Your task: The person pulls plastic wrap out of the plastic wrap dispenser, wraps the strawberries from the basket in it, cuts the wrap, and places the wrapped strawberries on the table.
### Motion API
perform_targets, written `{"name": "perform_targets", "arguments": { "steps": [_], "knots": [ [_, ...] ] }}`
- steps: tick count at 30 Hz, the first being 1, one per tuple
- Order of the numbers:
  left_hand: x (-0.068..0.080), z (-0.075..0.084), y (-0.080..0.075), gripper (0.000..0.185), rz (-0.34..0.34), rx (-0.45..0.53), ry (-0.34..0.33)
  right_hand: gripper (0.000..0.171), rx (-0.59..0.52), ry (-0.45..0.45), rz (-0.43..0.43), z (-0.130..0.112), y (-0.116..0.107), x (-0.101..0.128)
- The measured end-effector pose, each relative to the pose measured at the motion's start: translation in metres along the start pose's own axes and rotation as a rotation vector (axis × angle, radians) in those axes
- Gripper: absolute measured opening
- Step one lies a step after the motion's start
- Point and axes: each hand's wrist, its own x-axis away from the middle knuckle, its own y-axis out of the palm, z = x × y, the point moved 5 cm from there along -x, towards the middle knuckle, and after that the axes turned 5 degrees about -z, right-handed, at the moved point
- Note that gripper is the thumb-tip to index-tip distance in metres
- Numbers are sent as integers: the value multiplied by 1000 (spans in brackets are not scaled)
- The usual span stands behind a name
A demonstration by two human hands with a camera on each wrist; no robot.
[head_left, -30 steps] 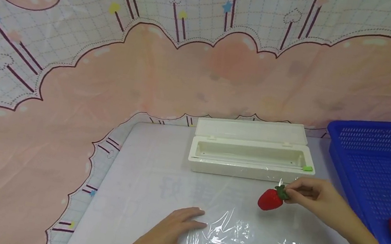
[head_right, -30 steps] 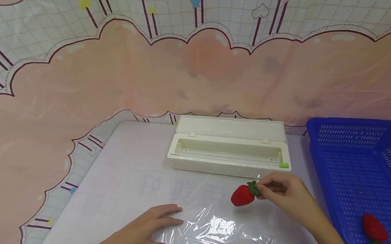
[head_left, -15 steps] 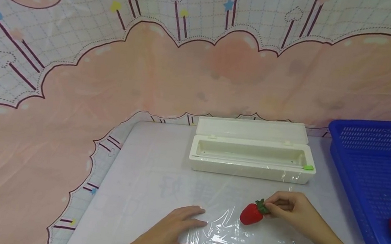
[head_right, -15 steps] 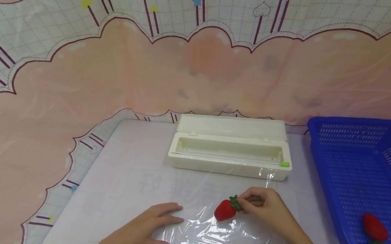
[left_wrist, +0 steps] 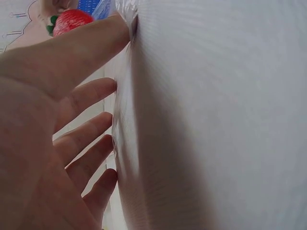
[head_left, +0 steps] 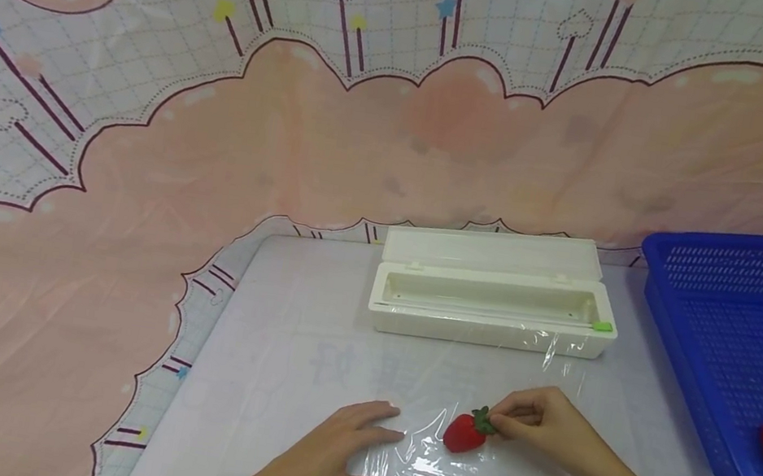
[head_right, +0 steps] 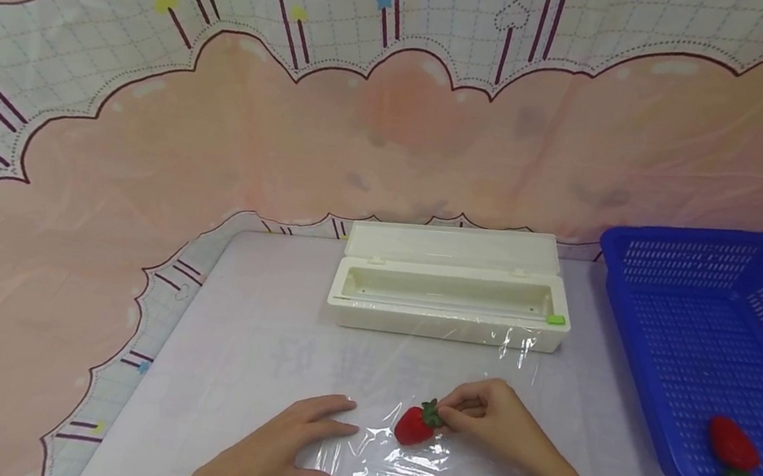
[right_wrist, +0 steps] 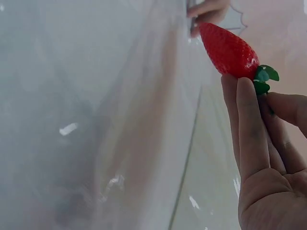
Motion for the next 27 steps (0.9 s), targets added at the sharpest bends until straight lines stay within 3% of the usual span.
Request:
{"name": "perform_targets", "arguments": {
  "steps": [14,27],
  "knots": [
    [-1,1,0,60,-17,11,-9,21,-98,34,-47,17,18,-2],
    [-1,2,-2,61,-8,8,3,10,115,46,-9,16,14,5]
  ]
}}
